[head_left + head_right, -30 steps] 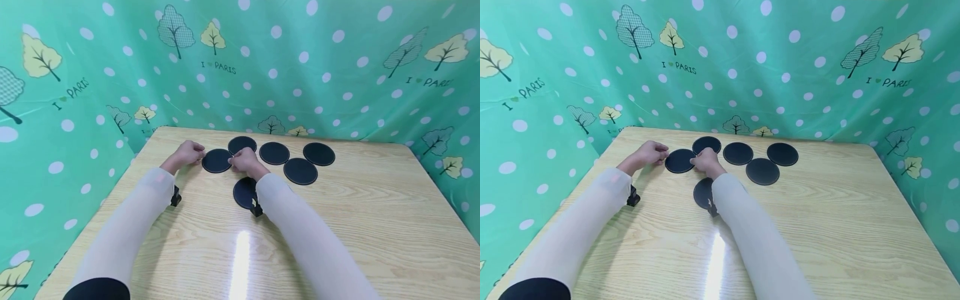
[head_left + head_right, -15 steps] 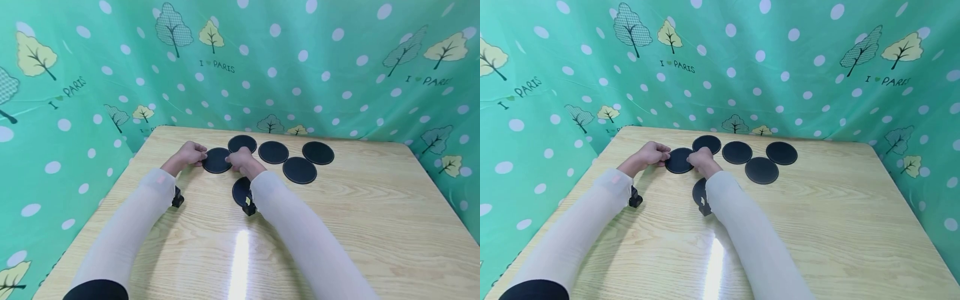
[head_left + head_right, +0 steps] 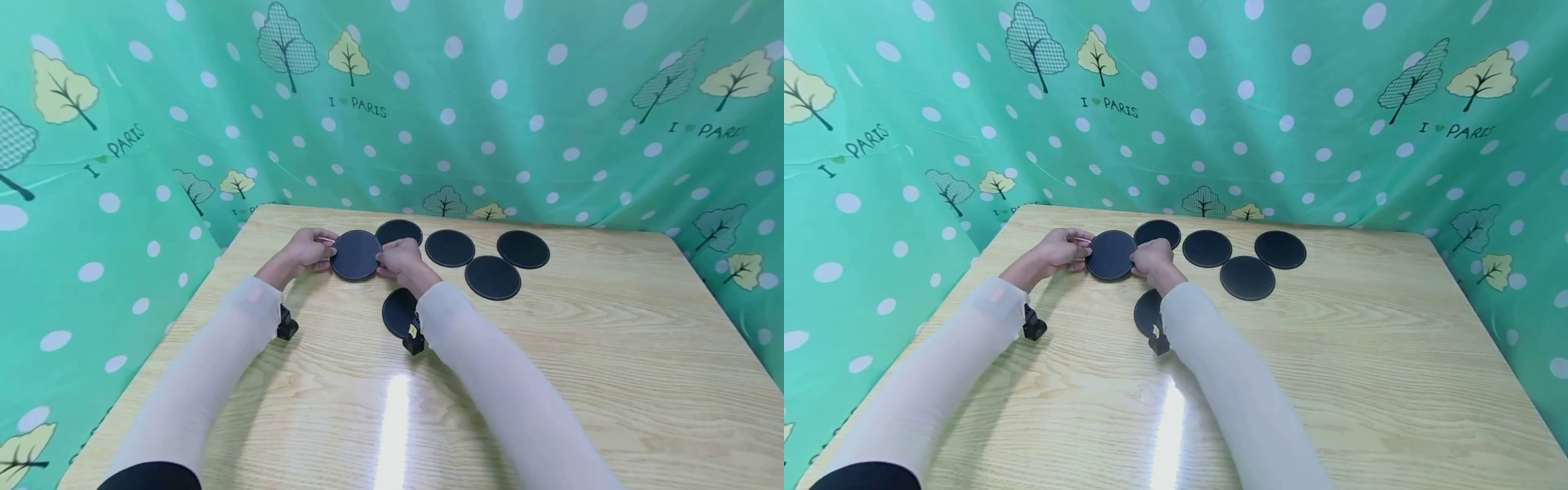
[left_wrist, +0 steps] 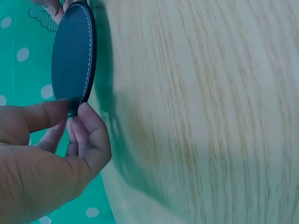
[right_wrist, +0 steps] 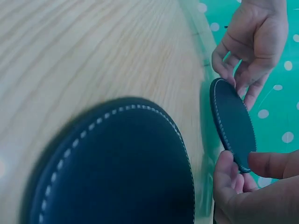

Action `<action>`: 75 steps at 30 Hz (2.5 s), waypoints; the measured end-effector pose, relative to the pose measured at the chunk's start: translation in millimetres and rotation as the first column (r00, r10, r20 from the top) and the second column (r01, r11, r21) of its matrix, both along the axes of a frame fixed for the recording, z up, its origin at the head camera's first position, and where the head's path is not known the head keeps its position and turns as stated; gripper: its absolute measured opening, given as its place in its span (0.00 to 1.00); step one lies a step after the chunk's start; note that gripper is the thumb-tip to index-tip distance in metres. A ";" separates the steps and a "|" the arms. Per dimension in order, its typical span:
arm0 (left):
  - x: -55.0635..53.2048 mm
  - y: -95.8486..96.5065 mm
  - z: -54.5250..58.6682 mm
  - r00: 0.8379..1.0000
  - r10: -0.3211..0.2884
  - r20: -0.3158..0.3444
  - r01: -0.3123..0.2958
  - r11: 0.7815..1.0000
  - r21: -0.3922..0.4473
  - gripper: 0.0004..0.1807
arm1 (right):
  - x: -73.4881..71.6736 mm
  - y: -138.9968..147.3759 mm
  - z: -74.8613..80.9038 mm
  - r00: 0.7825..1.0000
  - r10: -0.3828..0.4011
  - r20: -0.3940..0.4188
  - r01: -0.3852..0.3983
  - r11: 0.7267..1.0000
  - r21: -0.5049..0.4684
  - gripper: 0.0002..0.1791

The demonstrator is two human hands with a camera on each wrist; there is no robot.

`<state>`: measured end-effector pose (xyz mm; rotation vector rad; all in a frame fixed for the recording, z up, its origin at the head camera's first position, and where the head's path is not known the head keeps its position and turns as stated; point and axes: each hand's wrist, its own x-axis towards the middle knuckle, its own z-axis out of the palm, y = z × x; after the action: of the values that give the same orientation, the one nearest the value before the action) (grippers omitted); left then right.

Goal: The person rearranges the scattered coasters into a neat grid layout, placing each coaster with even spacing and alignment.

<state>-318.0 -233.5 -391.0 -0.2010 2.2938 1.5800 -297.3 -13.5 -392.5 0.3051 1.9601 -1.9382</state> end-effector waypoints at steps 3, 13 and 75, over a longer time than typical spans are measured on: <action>1.1 0.7 2.3 1.000 0.001 -0.006 -0.001 1.000 0.014 0.24 | 0.0 3.5 0.8 1.000 -0.011 -0.022 0.011 1.000 -0.006 0.10; 12.5 10.0 15.4 1.000 0.019 0.000 -0.019 0.995 0.097 0.23 | 2.2 21.5 4.7 0.997 0.004 -0.071 -0.003 1.000 0.015 0.09; 55.3 116.6 7.5 0.992 -0.126 -0.022 0.127 0.956 0.263 0.21 | 54.4 157.1 13.9 0.969 0.153 -0.192 -0.119 0.976 0.181 0.13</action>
<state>-262.7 -116.9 -383.5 0.0165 2.0270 1.7968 -242.8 143.5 -378.6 0.0109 2.2183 -1.7818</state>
